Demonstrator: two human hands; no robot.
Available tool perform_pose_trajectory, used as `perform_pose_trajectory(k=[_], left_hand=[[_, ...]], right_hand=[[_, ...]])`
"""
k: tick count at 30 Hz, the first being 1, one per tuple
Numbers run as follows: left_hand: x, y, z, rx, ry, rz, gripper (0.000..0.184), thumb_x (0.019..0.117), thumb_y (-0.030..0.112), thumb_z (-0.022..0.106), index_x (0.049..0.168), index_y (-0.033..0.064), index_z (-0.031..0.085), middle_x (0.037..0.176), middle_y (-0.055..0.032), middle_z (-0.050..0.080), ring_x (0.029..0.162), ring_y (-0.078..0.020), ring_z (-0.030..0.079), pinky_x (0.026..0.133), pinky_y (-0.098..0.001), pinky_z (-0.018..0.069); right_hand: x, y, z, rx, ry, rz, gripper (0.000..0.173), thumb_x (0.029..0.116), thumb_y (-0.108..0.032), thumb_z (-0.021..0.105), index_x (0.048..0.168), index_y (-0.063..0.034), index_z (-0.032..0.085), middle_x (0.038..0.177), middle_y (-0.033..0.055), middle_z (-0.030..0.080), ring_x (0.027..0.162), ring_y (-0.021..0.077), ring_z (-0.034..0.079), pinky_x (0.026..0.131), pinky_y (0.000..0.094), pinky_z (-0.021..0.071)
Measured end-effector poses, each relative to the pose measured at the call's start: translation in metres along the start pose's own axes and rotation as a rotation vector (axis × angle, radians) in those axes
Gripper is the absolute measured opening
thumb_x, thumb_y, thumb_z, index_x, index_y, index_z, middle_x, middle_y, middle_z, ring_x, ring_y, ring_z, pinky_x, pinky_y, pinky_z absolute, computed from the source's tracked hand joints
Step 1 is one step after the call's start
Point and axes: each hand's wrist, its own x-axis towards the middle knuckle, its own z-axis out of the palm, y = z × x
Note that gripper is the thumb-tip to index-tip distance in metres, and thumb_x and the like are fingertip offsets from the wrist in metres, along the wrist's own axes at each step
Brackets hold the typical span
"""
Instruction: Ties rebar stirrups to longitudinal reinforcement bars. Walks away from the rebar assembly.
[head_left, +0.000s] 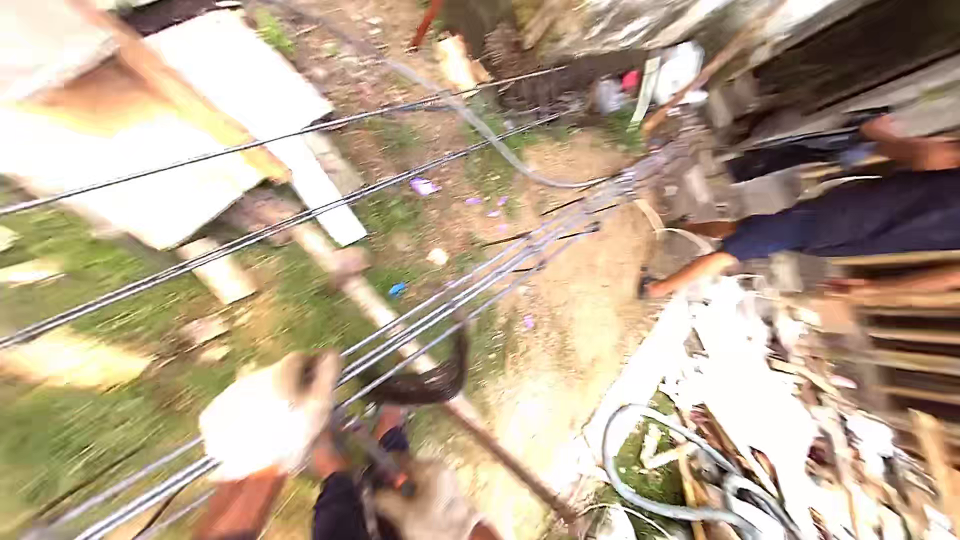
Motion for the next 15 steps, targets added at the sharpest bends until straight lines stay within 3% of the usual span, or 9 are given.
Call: perform_pose_trajectory(k=[2,4,5,7,10,15], left_hand=[[-0.001,0.000,-0.005,0.062,0.052,-0.015,0.052,0.1005,0.058,0.045,0.080,0.0174,0.070,0.067,-0.0073,0.065,0.066,-0.0311,0.067,0.058,-0.0592,0.0498],[0.000,-0.002,-0.001,0.092,0.063,-0.022,0.052,0.1008,0.061,0.044,0.076,0.0215,0.067,0.063,-0.0022,0.062,0.061,-0.0252,0.065,0.053,-0.0534,0.0493],[0.000,-0.003,0.001,0.089,0.083,-0.008,0.051,0.1009,0.060,0.044,0.073,0.0221,0.065,0.061,-0.0008,0.060,0.059,-0.0233,0.063,0.051,-0.0512,0.0482],[0.001,-0.004,0.003,0.079,0.132,0.024,0.050,0.1013,0.056,0.046,0.069,0.0221,0.063,0.058,0.0005,0.057,0.057,-0.0216,0.061,0.049,-0.0481,0.0460],[0.001,-0.005,0.001,0.061,0.143,0.039,0.049,0.1017,0.055,0.046,0.070,0.0222,0.064,0.059,0.0006,0.058,0.059,-0.0210,0.062,0.051,-0.0475,0.0472],[-0.001,-0.002,-0.001,0.050,0.117,0.045,0.051,0.1026,0.056,0.045,0.070,0.0212,0.063,0.058,-0.0009,0.057,0.057,-0.0221,0.061,0.049,-0.0472,0.0467]], right_hand=[[0.006,0.008,-0.001,0.368,-0.326,0.066,0.030,0.0965,-0.028,0.068,0.118,-0.0075,0.069,0.083,0.0071,0.072,0.068,0.0180,0.069,0.066,0.0393,0.0607],[0.018,0.021,-0.006,0.632,-0.627,0.114,0.038,0.0997,-0.027,0.058,0.130,-0.0046,0.061,0.083,0.0123,0.068,0.065,0.0231,0.066,0.062,0.0432,0.0594],[0.022,0.024,-0.010,0.645,-0.692,0.125,0.041,0.1002,-0.028,0.057,0.134,-0.0053,0.059,0.086,0.0133,0.069,0.068,0.0243,0.067,0.065,0.0444,0.0598],[0.027,0.020,-0.015,0.539,-0.657,0.120,0.042,0.0989,-0.026,0.062,0.135,-0.0046,0.060,0.091,0.0153,0.072,0.073,0.0269,0.071,0.071,0.0457,0.0624],[0.023,0.014,-0.021,0.383,-0.569,0.101,0.039,0.0946,-0.026,0.070,0.126,-0.0043,0.063,0.092,0.0124,0.075,0.079,0.0248,0.073,0.077,0.0428,0.0630],[0.015,-0.001,-0.029,0.008,-0.352,0.067,0.028,0.0926,-0.038,0.067,0.107,-0.0141,0.067,0.081,-0.0011,0.069,0.074,0.0139,0.068,0.070,0.0392,0.0585]])
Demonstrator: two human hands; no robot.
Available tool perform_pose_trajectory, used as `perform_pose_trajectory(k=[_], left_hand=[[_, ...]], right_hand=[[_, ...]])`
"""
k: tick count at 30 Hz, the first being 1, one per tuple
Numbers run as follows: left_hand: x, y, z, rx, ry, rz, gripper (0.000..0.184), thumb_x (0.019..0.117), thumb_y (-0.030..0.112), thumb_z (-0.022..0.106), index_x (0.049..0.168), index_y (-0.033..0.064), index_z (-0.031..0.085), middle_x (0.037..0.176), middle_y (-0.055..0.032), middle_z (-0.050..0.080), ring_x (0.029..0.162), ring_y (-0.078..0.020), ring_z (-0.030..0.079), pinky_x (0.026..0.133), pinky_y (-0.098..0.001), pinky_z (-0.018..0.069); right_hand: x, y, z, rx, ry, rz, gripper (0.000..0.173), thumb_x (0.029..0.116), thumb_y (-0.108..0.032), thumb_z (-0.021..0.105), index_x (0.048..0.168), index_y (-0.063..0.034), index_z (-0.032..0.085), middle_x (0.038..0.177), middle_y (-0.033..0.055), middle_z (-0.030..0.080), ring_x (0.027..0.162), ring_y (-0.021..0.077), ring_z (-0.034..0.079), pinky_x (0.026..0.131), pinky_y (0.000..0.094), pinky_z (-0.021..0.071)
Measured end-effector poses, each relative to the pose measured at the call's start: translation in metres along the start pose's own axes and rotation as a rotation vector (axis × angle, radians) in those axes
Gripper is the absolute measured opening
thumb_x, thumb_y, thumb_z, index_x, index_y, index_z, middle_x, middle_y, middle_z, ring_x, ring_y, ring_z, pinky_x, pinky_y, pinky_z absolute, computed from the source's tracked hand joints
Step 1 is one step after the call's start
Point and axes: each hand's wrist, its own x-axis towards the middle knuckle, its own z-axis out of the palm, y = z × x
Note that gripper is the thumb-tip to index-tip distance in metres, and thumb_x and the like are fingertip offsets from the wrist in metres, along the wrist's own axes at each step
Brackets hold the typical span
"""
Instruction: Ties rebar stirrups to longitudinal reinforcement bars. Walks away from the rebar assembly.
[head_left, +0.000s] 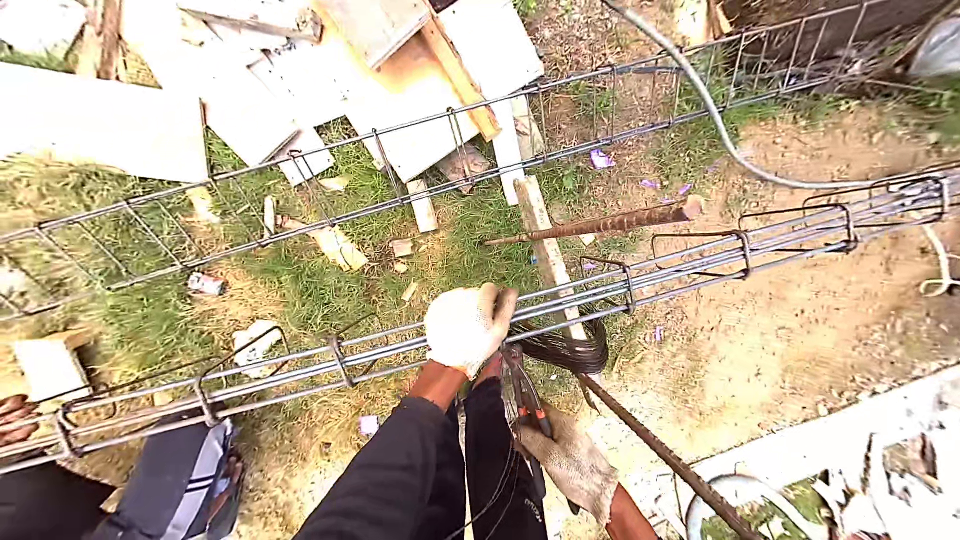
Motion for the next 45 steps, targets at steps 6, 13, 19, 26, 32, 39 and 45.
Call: perform_pose_trajectory(k=[6,13,19,26,32,39,45], left_hand=[[0.004,0.000,0.004,0.019,-0.005,-0.011,0.051,0.1022,0.056,0.046,0.068,0.0211,0.061,0.058,-0.0001,0.055,0.058,-0.0215,0.061,0.050,-0.0466,0.0458],[0.003,-0.004,0.005,-0.012,0.009,0.007,0.049,0.1022,0.055,0.047,0.069,0.0224,0.061,0.058,0.0016,0.056,0.057,-0.0194,0.061,0.050,-0.0452,0.0458],[0.002,-0.003,0.005,-0.007,-0.021,-0.020,0.049,0.1016,0.058,0.045,0.071,0.0240,0.063,0.059,0.0025,0.057,0.058,-0.0191,0.061,0.050,-0.0456,0.0466],[0.004,-0.003,0.004,-0.003,-0.033,-0.008,0.051,0.1027,0.057,0.043,0.070,0.0226,0.062,0.059,0.0013,0.056,0.058,-0.0198,0.061,0.051,-0.0459,0.0465],[0.005,-0.002,0.002,-0.012,-0.037,-0.024,0.051,0.1048,0.054,0.041,0.070,0.0221,0.061,0.057,0.0008,0.055,0.056,-0.0200,0.060,0.049,-0.0454,0.0451],[0.005,-0.001,0.004,-0.015,-0.024,-0.019,0.049,0.1047,0.052,0.042,0.071,0.0221,0.062,0.058,0.0013,0.056,0.056,-0.0191,0.060,0.049,-0.0446,0.0466],[0.011,-0.003,0.004,0.020,-0.074,-0.025,0.052,0.1043,0.055,0.039,0.072,0.0221,0.064,0.060,0.0022,0.058,0.060,-0.0188,0.063,0.053,-0.0447,0.0492]], right_hand=[[-0.005,-0.004,0.006,-0.276,0.159,-0.041,0.047,0.0985,-0.037,0.059,0.139,-0.0122,0.058,0.086,0.0036,0.068,0.075,0.0181,0.066,0.072,0.0425,0.0564],[-0.001,-0.009,0.018,-0.507,0.214,-0.006,0.065,0.1000,-0.038,0.055,0.159,-0.0178,0.039,0.111,0.0100,0.071,0.092,0.0269,0.071,0.084,0.0492,0.0588],[-0.008,-0.019,0.033,-0.566,0.274,0.078,0.065,0.1007,-0.039,0.055,0.159,-0.0166,0.039,0.119,0.0126,0.069,0.098,0.0293,0.071,0.087,0.0492,0.0586],[-0.008,-0.014,0.034,-0.441,0.323,0.011,0.055,0.0995,-0.041,0.055,0.147,-0.0140,0.053,0.100,0.0065,0.073,0.086,0.0235,0.072,0.078,0.0484,0.0600],[0.001,0.002,0.018,0.227,-0.004,-0.030,0.033,0.1020,-0.039,0.057,0.105,-0.0076,0.068,0.073,0.0058,0.070,0.061,0.0204,0.069,0.060,0.0404,0.0627],[0.029,0.032,-0.004,0.850,-0.790,-0.011,0.035,0.1012,-0.043,0.057,0.104,-0.0087,0.064,0.077,0.0087,0.066,0.064,0.0243,0.068,0.060,0.0449,0.0606],[0.002,0.009,0.006,0.722,-0.426,-0.049,0.073,0.0788,-0.012,0.079,0.141,-0.0041,0.042,0.090,0.0233,0.071,0.071,0.0369,0.072,0.064,0.0506,0.0630]])
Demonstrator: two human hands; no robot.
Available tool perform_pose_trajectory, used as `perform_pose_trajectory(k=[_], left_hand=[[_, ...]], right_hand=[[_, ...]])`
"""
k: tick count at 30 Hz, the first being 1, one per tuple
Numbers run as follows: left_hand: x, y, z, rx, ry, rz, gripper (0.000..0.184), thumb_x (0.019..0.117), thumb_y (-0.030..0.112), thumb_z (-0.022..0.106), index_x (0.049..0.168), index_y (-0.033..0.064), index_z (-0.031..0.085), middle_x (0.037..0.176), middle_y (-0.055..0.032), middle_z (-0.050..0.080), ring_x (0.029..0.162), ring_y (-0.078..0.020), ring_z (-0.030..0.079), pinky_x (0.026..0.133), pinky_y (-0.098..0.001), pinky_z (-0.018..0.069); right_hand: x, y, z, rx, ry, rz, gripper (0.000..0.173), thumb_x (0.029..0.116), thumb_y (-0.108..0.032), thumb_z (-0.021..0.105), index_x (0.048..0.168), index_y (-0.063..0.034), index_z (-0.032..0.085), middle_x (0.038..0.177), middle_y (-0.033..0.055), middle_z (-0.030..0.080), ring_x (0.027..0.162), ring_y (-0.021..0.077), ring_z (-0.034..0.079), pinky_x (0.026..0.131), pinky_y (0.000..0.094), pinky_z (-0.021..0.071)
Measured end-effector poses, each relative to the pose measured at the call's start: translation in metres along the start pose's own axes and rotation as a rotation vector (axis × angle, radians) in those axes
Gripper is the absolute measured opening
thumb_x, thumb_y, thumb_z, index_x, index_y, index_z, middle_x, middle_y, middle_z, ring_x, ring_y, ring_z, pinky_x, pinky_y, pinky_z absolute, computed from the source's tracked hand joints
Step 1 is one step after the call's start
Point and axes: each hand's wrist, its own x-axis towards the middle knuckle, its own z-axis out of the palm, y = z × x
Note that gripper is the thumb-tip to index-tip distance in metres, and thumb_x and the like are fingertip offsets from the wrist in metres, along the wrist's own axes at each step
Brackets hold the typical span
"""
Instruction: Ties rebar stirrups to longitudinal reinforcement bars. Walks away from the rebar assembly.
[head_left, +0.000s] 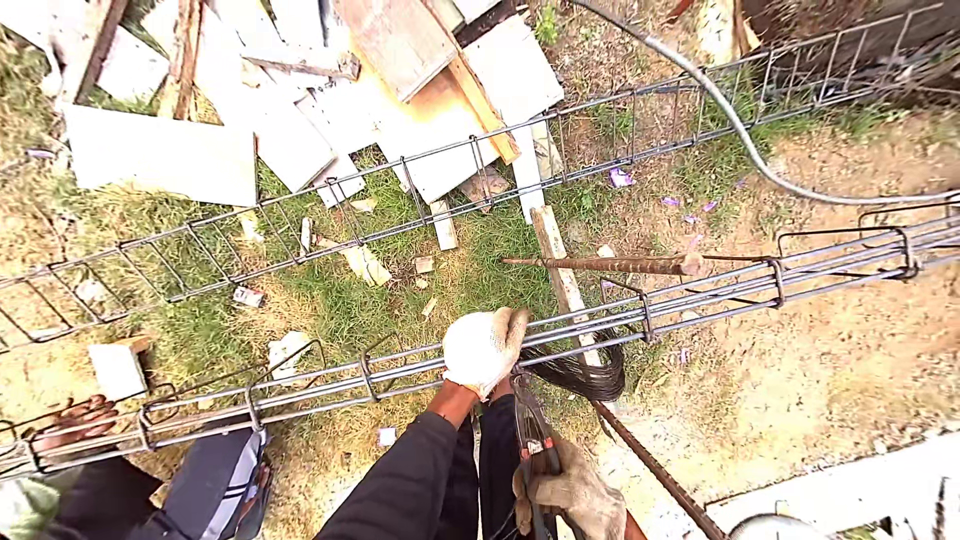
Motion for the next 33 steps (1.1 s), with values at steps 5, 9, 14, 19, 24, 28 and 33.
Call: perform_pose_trajectory(k=[5,9,14,19,24,28,33], left_hand=[[-0.002,0.003,-0.002,-0.001,-0.007,-0.014,0.052,0.1040,0.054,0.040,0.073,0.0208,0.064,0.060,0.0006,0.059,0.061,-0.0207,0.064,0.054,-0.0466,0.0500],[-0.005,0.004,-0.002,0.001,0.017,-0.004,0.051,0.1045,0.052,0.040,0.072,0.0205,0.063,0.060,0.0006,0.058,0.061,-0.0207,0.063,0.053,-0.0456,0.0494],[-0.007,0.002,0.000,0.001,0.053,0.019,0.051,0.1051,0.051,0.041,0.072,0.0203,0.063,0.059,0.0006,0.057,0.060,-0.0202,0.062,0.052,-0.0451,0.0486],[-0.005,-0.001,0.005,-0.027,0.109,0.052,0.048,0.1044,0.048,0.042,0.071,0.0200,0.063,0.059,0.0013,0.057,0.060,-0.0194,0.062,0.053,-0.0438,0.0489],[-0.006,0.001,0.006,-0.031,0.126,0.058,0.048,0.1039,0.048,0.044,0.070,0.0196,0.063,0.060,0.0008,0.057,0.060,-0.0195,0.062,0.054,-0.0431,0.0493],[-0.006,0.000,0.008,-0.036,0.133,0.072,0.047,0.1039,0.048,0.045,0.072,0.0192,0.064,0.062,0.0007,0.059,0.062,-0.0197,0.063,0.055,-0.0434,0.0508],[-0.009,-0.001,0.010,-0.041,0.212,0.124,0.045,0.1039,0.043,0.048,0.072,0.0173,0.065,0.062,-0.0007,0.060,0.064,-0.0200,0.064,0.059,-0.0426,0.0523]], right_hand=[[-0.011,-0.017,0.018,-0.311,0.225,-0.003,0.097,0.0615,-0.015,0.094,0.143,-0.0126,0.040,0.077,0.0116,0.068,0.064,0.0274,0.070,0.059,0.0453,0.0635],[-0.016,-0.029,0.006,-0.403,0.204,0.052,0.092,0.0631,-0.014,0.093,0.139,-0.0141,0.041,0.080,0.0115,0.069,0.062,0.0283,0.071,0.055,0.0455,0.0640],[-0.018,-0.030,0.017,-0.276,0.187,0.058,0.065,0.0688,-0.006,0.087,0.123,-0.0071,0.051,0.084,0.0157,0.072,0.066,0.0310,0.072,0.059,0.0463,0.0635],[-0.021,-0.032,0.034,0.142,0.034,0.147,0.061,0.0850,0.002,0.069,0.139,-0.0043,0.040,0.097,0.0218,0.069,0.082,0.0363,0.073,0.077,0.0533,0.0634],[-0.028,-0.031,0.048,0.365,0.027,0.106,0.066,0.0875,0.000,0.061,0.147,-0.0082,0.034,0.096,0.0212,0.068,0.077,0.0337,0.072,0.071,0.0528,0.0624],[-0.020,-0.013,0.047,0.569,-0.129,0.059,0.043,0.0895,-0.006,0.061,0.131,-0.0093,0.054,0.099,0.0170,0.069,0.082,0.0301,0.070,0.072,0.0480,0.0604],[-0.009,-0.013,0.080,0.793,-0.132,-0.042,0.024,0.0938,-0.013,0.055,0.116,-0.0058,0.056,0.086,0.0098,0.066,0.070,0.0218,0.068,0.058,0.0358,0.0572]])
